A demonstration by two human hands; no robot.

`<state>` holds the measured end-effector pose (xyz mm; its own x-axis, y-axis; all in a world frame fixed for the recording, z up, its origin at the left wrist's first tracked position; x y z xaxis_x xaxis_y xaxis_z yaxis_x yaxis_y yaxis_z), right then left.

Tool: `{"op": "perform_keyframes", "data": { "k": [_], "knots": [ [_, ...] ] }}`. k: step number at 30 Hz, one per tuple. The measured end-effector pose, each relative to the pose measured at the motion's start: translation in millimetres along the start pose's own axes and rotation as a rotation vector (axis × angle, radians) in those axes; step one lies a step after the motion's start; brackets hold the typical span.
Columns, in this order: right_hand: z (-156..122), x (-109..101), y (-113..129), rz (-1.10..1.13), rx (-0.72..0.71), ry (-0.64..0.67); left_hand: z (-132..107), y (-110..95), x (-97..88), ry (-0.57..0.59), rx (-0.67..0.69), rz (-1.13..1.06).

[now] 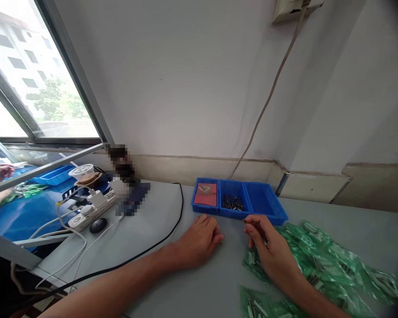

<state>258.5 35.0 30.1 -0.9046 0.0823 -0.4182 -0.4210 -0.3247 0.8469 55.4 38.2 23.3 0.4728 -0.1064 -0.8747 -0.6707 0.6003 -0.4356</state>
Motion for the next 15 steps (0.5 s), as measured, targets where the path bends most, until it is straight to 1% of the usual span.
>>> {"op": "perform_keyframes", "data": {
  "k": [4,9,12,15],
  "knots": [
    [0.6,0.1,2.5,-0.030,-0.003,0.021,0.1,-3.1,-2.6,0.009,0.009,-0.007],
    [3.0,-3.3,1.0,-0.010,-0.047,-0.028,0.0,-4.0,-4.2,-0.002,0.012,-0.011],
    [4.3,-3.8,-4.7,0.037,-0.014,-0.040,0.4,-2.7,-3.2,0.000,0.001,-0.006],
    [5.8,-2.7,-8.7,0.136,0.025,-0.025,0.7,-1.9,-2.9,0.004,-0.007,-0.008]
  ]
}}
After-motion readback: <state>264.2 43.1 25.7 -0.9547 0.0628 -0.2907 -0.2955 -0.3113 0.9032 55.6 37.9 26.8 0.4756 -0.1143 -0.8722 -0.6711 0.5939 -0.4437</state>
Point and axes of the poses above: each hand's wrist, its own z-axis towards the middle knuckle, its own x-axis out of the palm, y = z × x, the point moved 6 cm from there along z, towards the middle knuckle
